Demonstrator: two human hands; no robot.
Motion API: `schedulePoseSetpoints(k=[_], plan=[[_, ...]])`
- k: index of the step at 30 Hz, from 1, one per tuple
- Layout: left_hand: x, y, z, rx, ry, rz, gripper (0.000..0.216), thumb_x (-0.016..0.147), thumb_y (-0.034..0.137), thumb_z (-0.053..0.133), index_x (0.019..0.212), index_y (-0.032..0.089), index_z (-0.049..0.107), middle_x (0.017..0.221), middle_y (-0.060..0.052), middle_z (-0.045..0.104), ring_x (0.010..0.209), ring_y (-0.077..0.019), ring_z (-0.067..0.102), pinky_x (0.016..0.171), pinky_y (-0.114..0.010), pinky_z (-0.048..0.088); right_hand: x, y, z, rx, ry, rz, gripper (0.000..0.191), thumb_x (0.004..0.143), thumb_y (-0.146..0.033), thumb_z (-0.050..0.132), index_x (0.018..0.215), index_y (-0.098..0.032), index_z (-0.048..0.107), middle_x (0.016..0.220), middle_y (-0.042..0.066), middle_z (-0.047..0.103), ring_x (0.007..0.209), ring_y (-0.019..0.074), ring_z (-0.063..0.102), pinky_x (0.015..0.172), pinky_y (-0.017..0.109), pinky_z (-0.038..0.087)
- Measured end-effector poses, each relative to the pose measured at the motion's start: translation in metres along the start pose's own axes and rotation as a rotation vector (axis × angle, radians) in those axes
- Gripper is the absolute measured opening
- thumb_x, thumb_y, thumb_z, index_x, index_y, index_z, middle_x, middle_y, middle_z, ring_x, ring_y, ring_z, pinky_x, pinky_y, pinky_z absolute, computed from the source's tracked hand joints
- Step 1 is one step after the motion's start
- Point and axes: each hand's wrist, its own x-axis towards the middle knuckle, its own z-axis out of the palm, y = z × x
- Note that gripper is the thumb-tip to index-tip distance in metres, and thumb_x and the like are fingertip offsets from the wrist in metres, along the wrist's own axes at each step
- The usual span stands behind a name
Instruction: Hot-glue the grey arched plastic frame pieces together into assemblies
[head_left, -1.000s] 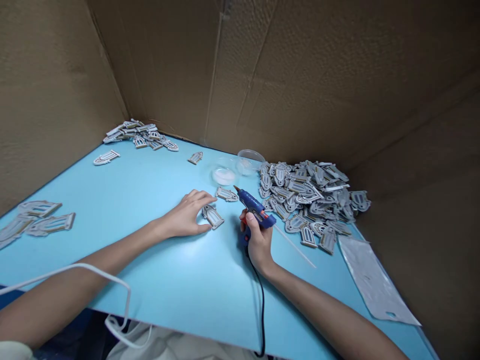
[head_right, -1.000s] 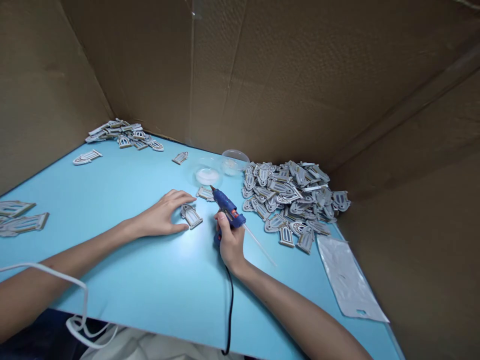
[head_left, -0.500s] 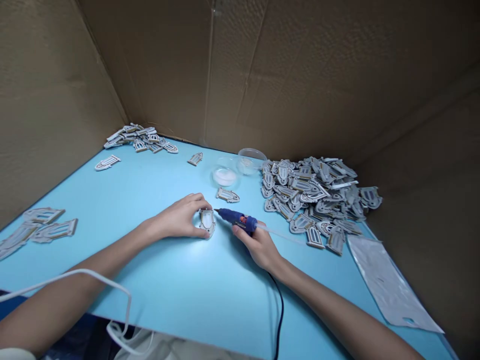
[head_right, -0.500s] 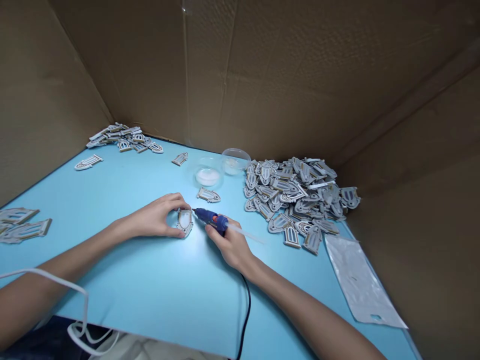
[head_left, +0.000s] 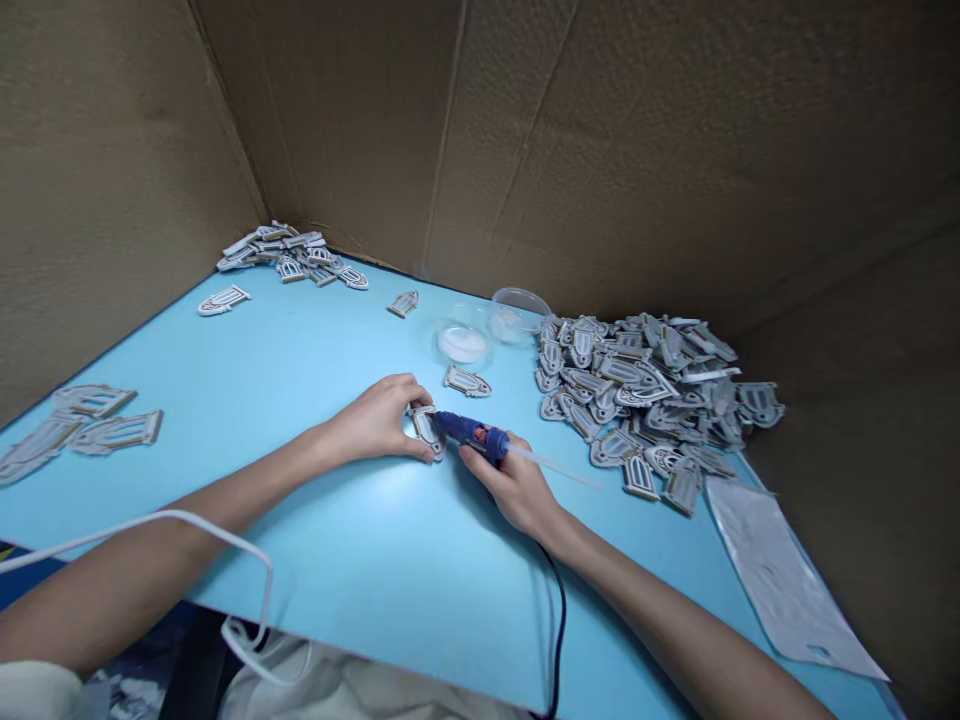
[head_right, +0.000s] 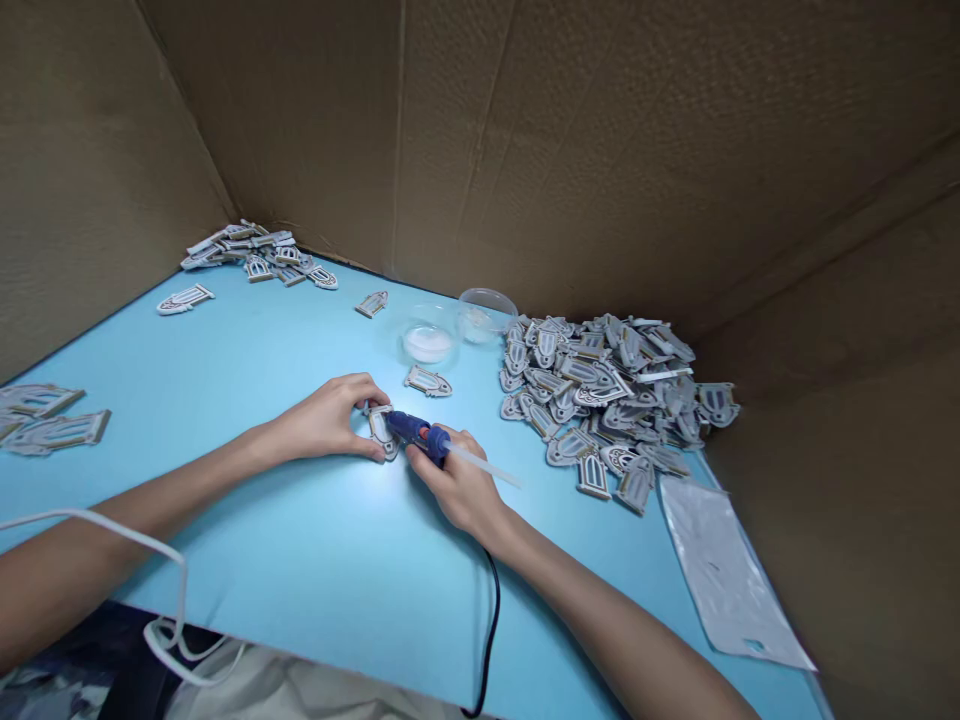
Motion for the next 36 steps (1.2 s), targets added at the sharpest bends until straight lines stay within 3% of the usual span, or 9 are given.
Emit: schedulePoseSetpoints(k=[12, 36], plan=[[0.0008, -0.001, 0.0024, -0.016, 0.028, 0.008, 0.053, 0.059, 0.038, 0.103, 0.1, 0.02, 0.075, 0.099, -0.003, 0.071, 0.096, -0.0265, 0.069, 0.086, -0.035, 0.052, -0.0008, 0.002, 0.0003, -0.012, -0.038, 0.075, 0.037, 0.102, -0.046, 0.056, 0.105, -0.02, 0.081, 0.092, 0.007, 0.077, 0.088, 0.0271, 0.064, 0.082, 0.036, 0.049], [0.0005, 0.0003, 0.0009, -0.018, 0.011, -0.017, 0.054, 0.059, 0.039, 0.103, 0.101, 0.02, 0.074, 0.102, -0.004, 0.071, 0.1, -0.0275, 0.07, 0.086, -0.036, 0.052, -0.0004, -0.0009, -0.0012, -0.018, -0.023, 0.09, 0.036, 0.1, -0.047, 0.056, 0.096, -0.02, 0.08, 0.087, 0.006, 0.075, 0.083, 0.0253, 0.062, 0.076, 0.034, 0.047]])
